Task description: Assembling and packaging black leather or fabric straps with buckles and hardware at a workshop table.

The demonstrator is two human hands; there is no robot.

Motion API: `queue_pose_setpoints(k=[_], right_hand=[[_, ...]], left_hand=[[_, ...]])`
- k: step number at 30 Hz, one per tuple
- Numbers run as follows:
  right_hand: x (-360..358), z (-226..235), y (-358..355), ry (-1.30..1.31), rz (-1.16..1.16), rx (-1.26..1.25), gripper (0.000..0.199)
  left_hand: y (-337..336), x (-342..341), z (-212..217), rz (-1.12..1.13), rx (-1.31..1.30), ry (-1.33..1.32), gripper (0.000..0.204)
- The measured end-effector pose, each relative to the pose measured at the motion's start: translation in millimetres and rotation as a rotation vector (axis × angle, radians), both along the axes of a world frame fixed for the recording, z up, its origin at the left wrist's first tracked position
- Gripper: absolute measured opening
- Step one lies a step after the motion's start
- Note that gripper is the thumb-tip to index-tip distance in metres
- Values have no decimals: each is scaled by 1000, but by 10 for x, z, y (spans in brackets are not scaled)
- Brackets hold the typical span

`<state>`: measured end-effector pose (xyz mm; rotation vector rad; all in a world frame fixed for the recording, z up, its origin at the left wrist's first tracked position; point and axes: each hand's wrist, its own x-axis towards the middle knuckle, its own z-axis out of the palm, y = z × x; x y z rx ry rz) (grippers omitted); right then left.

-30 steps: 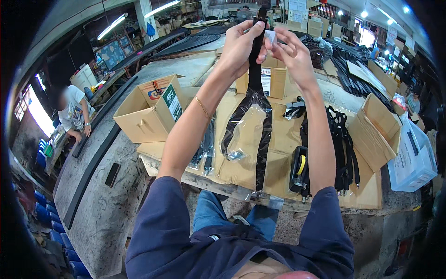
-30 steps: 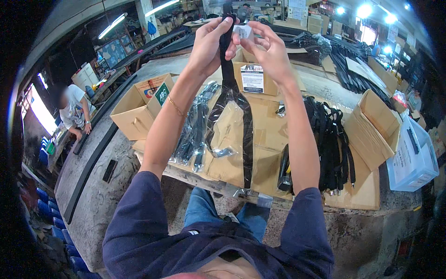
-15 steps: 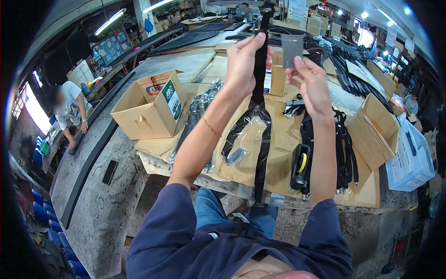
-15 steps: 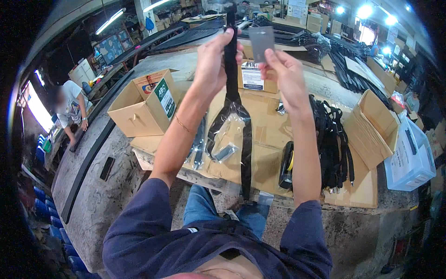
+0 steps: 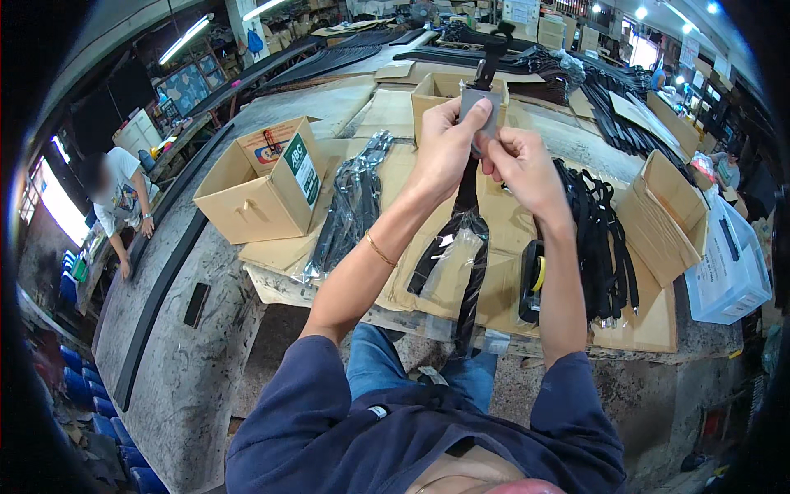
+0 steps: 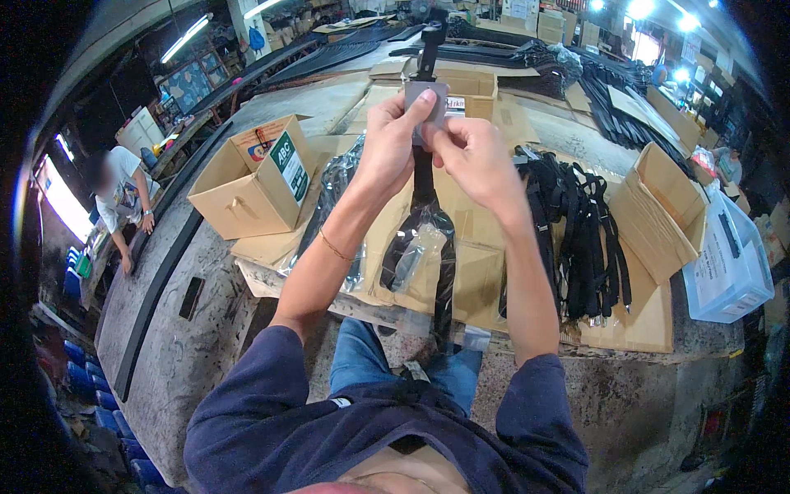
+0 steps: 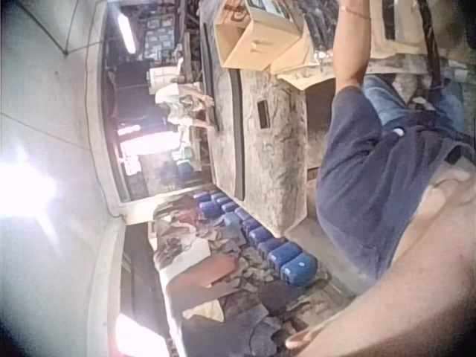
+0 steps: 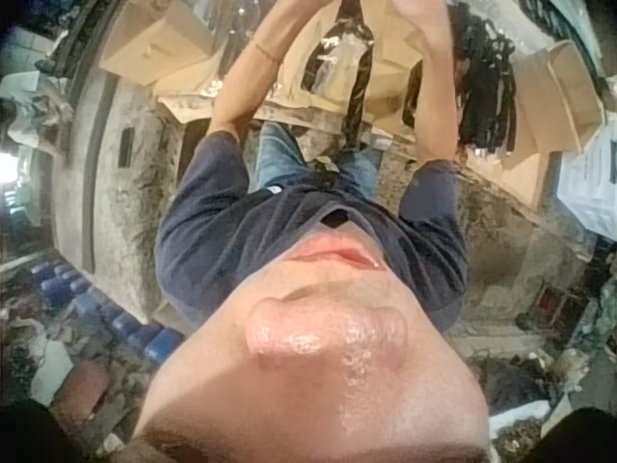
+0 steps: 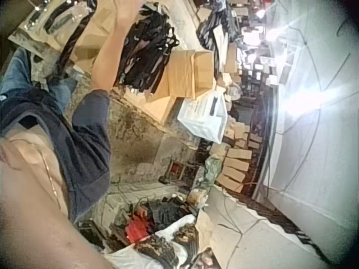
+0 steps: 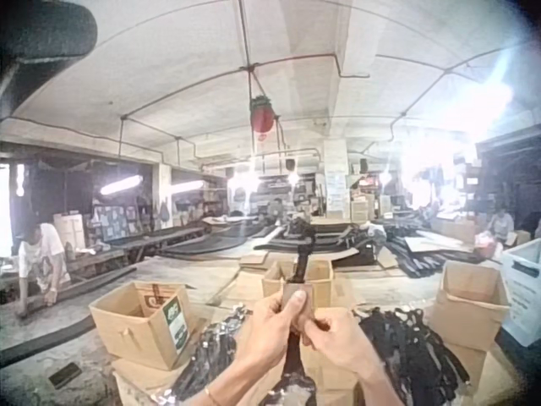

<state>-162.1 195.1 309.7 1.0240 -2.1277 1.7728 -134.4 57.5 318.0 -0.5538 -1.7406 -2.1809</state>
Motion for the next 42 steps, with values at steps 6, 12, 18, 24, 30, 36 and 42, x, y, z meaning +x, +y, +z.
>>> queue_pose_setpoints(k=[6, 12, 18, 24, 30, 36, 42], right_hand=[[-128, 495, 75, 350, -124, -171, 31], [-551, 849, -131, 296, 38, 17, 35], [-466, 54, -17, 21, 139, -158, 36], [-114, -264, -156, -198, 214, -127, 30], [-138, 57, -256, -33, 249, -351, 21], [-240, 204, -245, 25, 323, -257, 24], [-156, 237, -192, -15, 300, -188, 21]], left_hand=[[6, 58, 9, -48, 88, 37, 19], [0, 48, 108, -26, -56, 59, 19], [-196, -75, 570, 109, 42, 295, 21], [-269, -248, 955, -18, 149, 278, 21], [-225, -253, 1212, -10, 105, 274, 23], [-299, -326, 1322, -109, 150, 283, 25], [-301, -309, 1287, -36, 115, 247, 27]])
